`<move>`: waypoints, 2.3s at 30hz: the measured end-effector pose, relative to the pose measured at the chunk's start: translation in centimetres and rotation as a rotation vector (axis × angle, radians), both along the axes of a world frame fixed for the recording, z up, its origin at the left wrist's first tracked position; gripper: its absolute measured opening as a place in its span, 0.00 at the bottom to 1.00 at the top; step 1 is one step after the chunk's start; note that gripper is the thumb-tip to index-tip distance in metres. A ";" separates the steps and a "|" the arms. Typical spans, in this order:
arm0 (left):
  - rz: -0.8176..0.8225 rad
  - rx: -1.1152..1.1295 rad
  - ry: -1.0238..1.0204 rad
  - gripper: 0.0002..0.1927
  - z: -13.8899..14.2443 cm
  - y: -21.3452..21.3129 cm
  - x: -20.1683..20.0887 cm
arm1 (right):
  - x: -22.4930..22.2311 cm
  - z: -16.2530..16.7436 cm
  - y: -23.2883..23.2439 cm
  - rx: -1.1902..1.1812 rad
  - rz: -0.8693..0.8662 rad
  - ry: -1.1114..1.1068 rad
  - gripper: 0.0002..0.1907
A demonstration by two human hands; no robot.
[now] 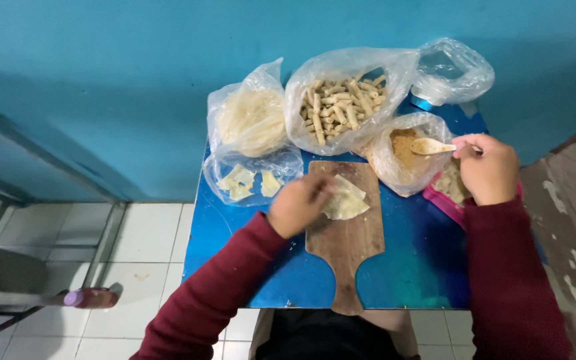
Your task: The person spreads a brown filling from a plastic bag onto thin dough sheets on a wooden board using a spoon, folds the sheets over the filling by hand, and places the folded pieces into a pink container. They then handle larger round dough pieces, stretching and folding thin dough sheets over them.
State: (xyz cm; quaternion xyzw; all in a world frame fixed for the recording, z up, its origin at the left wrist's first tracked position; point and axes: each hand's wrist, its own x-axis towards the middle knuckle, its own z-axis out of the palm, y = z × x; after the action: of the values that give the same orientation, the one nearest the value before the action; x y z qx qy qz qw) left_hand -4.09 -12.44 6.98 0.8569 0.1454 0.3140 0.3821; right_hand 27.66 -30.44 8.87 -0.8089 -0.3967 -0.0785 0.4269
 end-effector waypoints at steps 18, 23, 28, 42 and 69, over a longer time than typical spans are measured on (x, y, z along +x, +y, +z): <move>0.136 0.062 0.314 0.14 -2.3 0.2 -1.2 | -8.9 2.3 1.2 -0.088 0.489 0.255 0.09; 0.184 0.110 0.291 0.12 -2.7 -0.3 -0.9 | -12.0 3.6 1.4 -0.175 0.459 0.129 0.08; 0.204 0.083 0.323 0.11 -2.4 -0.8 -1.0 | -13.7 5.0 1.5 -0.132 0.562 -0.239 0.07; 0.163 0.027 0.105 0.08 -1.9 -1.5 -1.0 | -14.6 5.4 0.8 -0.049 0.758 -0.692 0.16; 0.075 -0.108 -0.048 0.09 -2.3 -2.7 0.0 | -15.2 -1.5 2.5 -0.332 0.394 -0.307 0.06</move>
State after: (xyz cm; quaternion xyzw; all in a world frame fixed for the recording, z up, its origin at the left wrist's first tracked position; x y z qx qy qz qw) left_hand -4.08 -15.11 4.68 0.8214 0.1848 0.3401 0.4189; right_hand 12.46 -27.91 7.37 -0.7536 -0.6135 -0.0494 0.2307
